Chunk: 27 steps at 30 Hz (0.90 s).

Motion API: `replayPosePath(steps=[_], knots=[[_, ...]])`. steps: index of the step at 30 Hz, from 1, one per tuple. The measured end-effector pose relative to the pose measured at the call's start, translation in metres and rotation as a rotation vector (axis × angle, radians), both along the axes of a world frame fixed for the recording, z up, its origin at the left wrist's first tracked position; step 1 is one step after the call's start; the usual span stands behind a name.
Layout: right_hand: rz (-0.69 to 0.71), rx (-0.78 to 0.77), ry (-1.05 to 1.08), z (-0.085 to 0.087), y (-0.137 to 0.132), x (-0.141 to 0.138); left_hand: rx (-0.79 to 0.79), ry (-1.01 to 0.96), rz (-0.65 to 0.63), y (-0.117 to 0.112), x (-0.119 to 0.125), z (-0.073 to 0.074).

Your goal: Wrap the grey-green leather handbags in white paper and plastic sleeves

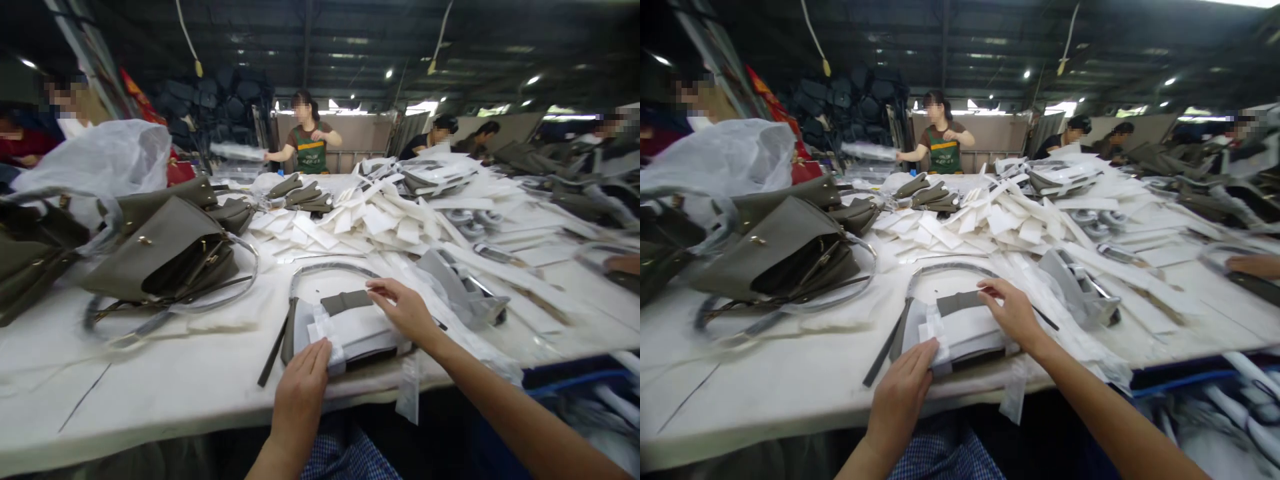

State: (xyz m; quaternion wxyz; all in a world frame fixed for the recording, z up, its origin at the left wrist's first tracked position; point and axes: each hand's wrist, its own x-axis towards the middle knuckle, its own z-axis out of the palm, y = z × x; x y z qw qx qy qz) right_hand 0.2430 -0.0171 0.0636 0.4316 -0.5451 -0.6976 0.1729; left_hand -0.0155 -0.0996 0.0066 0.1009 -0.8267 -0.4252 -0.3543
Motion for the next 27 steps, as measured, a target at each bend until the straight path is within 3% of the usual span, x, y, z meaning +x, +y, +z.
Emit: replayPosePath(steps=[2, 5, 7, 9, 14, 20, 24, 27], knots=[[-0.222, 0.026, -0.067, 0.011, -0.008, 0.052, 0.012, 0.018, 0.008, 0.000, -0.002, -0.002], [-0.550, -0.071, -0.210, 0.029, -0.017, 0.129, 0.048, 0.056, -0.003, 0.003, -0.005, -0.006], [-0.655, -0.188, -0.244, 0.038, -0.017, 0.169, 0.083, 0.082, -0.010, 0.006, -0.007, -0.008], [-0.666, -0.309, -0.226, 0.041, -0.011, 0.195, 0.116, 0.105, -0.013, 0.009, -0.008, -0.010], [-0.588, -0.609, -0.036, 0.042, 0.010, 0.216, 0.173, 0.131, -0.027, 0.012, -0.010, -0.009], [-0.506, -0.729, 0.226, 0.053, 0.020, 0.220, 0.144, 0.135, -0.028, 0.012, -0.011, -0.007], [-0.483, -0.731, 0.362, 0.065, 0.008, 0.228, 0.136, 0.118, -0.020, 0.011, -0.013, -0.011], [-0.484, -0.708, 0.446, 0.075, -0.021, 0.237, 0.095, 0.146, -0.005, 0.011, -0.015, -0.014]])
